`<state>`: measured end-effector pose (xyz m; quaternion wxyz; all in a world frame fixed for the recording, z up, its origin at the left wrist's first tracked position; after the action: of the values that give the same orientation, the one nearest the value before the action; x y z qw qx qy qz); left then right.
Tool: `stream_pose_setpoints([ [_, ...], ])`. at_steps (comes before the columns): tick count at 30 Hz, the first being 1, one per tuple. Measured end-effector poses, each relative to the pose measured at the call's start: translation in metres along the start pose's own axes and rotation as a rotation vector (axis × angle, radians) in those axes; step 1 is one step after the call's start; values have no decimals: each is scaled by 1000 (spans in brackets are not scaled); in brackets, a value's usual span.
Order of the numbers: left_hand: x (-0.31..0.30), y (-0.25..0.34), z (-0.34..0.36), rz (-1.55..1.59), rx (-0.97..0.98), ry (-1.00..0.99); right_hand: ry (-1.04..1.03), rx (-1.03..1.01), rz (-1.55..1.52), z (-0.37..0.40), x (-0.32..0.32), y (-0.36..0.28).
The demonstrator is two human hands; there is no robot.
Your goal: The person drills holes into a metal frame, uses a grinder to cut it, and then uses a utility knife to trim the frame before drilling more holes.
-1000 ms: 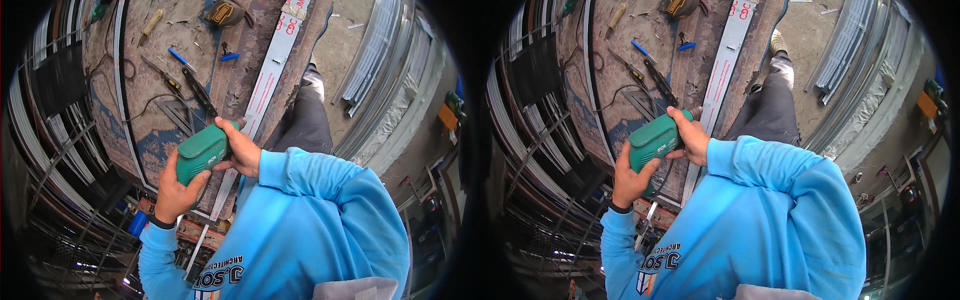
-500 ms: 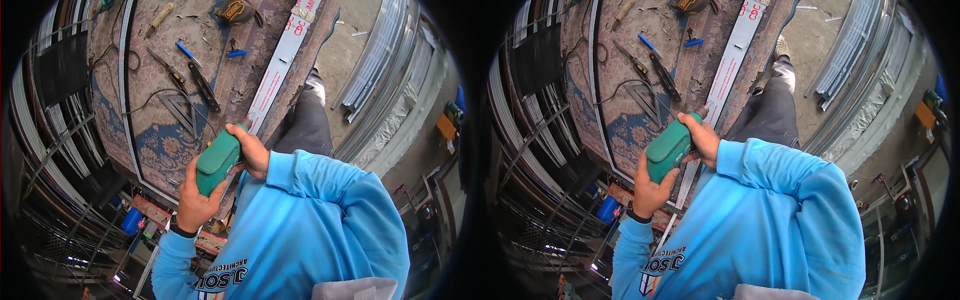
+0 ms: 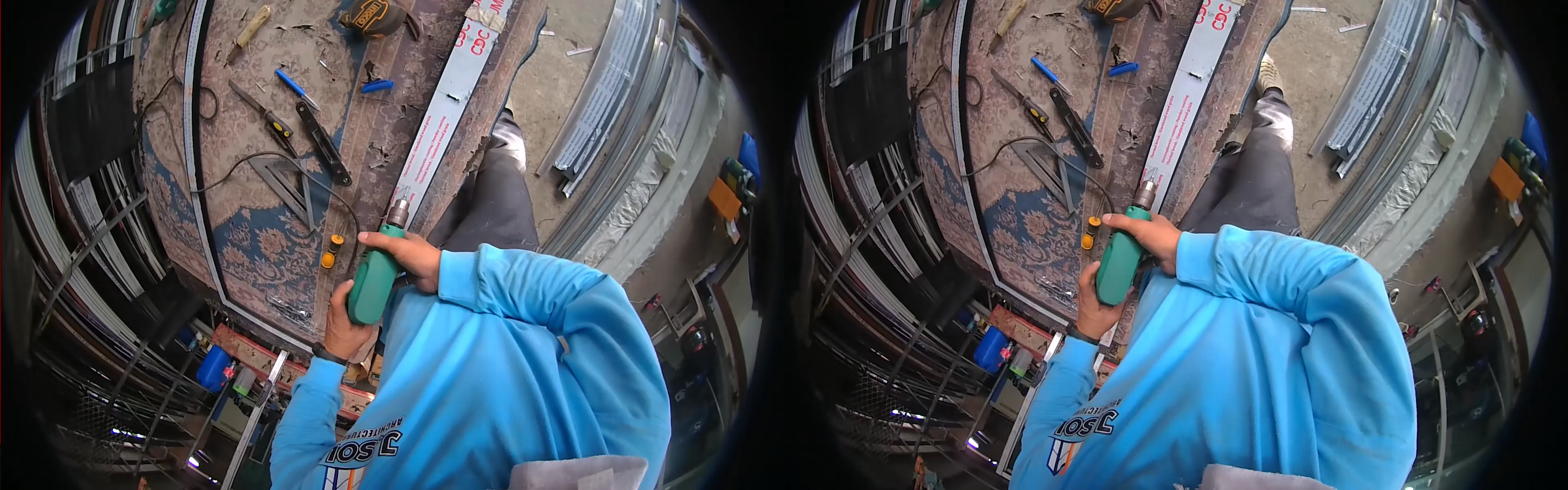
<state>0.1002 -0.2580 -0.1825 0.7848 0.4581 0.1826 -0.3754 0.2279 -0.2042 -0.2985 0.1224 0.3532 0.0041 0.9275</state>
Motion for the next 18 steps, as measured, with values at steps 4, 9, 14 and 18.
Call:
stream_pose_setpoints([
  [4, -28, 26, -24, 116, -104, -20, -13, -92, 46, 12, 14, -24],
  [9, -78, 86, -56, 118, -114, -50, -120, -138, -140, 23, 36, -36],
  [14, -96, 149, -65, -124, -34, -139, -179, -135, -274, 51, 48, -31],
  [18, -86, 156, -69, -126, -59, -158, -178, -138, -296, 54, 38, -31],
])
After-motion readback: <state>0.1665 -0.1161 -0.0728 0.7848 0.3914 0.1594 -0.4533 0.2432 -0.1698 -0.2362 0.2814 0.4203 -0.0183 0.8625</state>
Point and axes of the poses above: each hand's wrist, its own z-axis away from the middle knuckle, its own x-axis out of the palm, y = z × x, the point moved 8 cm from there along -z, towards the middle knuckle, and after that the axes turned 5 degrees about -x, right-handed, at the moved point
